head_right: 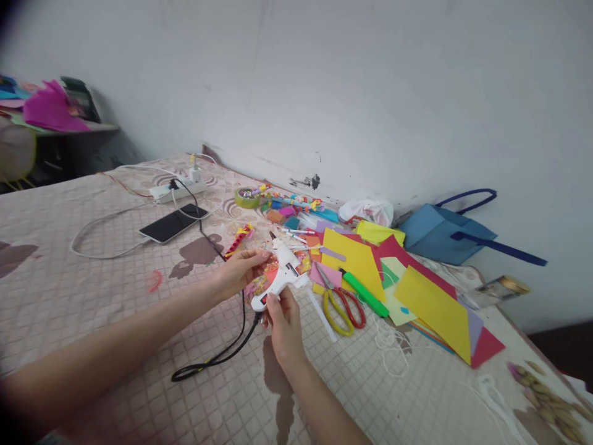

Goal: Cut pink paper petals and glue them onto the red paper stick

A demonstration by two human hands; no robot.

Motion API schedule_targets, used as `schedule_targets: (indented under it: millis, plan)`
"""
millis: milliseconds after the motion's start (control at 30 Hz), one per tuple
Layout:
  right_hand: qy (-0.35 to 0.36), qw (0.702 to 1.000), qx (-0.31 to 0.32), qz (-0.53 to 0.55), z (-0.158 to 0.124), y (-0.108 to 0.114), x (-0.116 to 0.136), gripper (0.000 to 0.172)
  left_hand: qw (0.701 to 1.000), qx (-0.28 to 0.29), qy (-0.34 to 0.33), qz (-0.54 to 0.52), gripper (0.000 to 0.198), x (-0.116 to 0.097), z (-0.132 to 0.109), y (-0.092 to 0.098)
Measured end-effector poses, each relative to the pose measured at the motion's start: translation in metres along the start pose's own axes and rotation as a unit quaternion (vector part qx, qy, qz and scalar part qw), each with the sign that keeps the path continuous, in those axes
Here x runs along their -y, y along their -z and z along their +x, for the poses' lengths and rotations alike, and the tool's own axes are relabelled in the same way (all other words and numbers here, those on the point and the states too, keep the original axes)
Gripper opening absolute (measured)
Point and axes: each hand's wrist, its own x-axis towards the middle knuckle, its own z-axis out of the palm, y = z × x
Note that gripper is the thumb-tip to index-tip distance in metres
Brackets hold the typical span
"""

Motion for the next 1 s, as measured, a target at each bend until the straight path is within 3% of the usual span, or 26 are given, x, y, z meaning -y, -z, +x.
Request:
schedule_targets:
  millis: [267,533,867,1000]
  plan:
    - [0.003,1.0,0.01,-0.003,-0.001,-0.002,-0.002,0.022,1.0,-0.003,0.014,-0.018,0.018,-0.004,-0.002,-0.002]
    - [-0.006,1.0,0.014,-0.011,-0.003,-0.004,-0.004,0.023,0.999,-0.003,-0.023,0.03,0.029,0.004,0.0,-0.001]
    - [0.017,0.999,-0.021,0.034,0.0,0.0,0.002,0.02,0.988,0.006,-0.062,0.143,0.028,0.018,-0.005,-0.001]
    - [-0.006,0.997,-0.051,0.062,0.006,0.008,0.006,0.018,0.962,0.035,-0.094,0.252,0.029,0.018,-0.005,-0.001]
